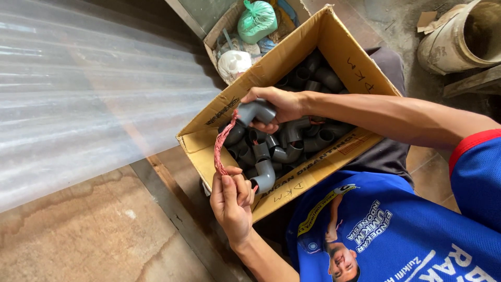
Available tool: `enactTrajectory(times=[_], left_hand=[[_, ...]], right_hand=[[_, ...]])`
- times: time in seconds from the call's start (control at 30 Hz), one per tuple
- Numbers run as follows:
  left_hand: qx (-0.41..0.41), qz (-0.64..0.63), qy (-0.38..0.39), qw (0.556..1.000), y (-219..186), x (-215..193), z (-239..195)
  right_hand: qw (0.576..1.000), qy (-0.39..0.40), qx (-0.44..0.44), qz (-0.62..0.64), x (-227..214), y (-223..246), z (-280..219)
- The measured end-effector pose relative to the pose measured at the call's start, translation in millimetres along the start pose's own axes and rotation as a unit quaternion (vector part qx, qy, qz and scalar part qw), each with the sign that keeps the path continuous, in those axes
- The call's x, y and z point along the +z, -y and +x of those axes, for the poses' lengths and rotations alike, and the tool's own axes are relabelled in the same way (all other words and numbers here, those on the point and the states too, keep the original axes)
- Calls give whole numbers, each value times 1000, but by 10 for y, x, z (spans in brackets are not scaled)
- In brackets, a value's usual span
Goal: Threading a red cord through PVC elbow joints to group them together
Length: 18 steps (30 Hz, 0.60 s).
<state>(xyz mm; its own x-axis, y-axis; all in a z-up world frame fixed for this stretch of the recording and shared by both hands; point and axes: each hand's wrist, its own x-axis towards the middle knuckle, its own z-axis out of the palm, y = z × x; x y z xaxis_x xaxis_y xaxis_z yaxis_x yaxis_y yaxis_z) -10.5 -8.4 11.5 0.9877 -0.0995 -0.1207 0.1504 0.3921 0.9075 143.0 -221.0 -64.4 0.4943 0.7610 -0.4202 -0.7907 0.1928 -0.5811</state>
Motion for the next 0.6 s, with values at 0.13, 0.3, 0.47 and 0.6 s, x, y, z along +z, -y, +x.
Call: enactTrajectory(times=[0.13, 0.3, 0.47, 0.6], left_hand=[[-3, 14, 0, 1000, -26, -9, -14], [-20, 37, 1, 999, -37, 31, 30], [-138, 162, 50, 976, -93, 31, 114], [-247, 210, 20, 946, -159, 79, 239]], right_hand=[[999, -29, -13, 38, 48, 78, -42], [1000, 9, -30, 6, 110, 141, -124], [988, 2, -47, -148, 213, 253, -226], [954, 37, -102, -279, 344, 424, -392]])
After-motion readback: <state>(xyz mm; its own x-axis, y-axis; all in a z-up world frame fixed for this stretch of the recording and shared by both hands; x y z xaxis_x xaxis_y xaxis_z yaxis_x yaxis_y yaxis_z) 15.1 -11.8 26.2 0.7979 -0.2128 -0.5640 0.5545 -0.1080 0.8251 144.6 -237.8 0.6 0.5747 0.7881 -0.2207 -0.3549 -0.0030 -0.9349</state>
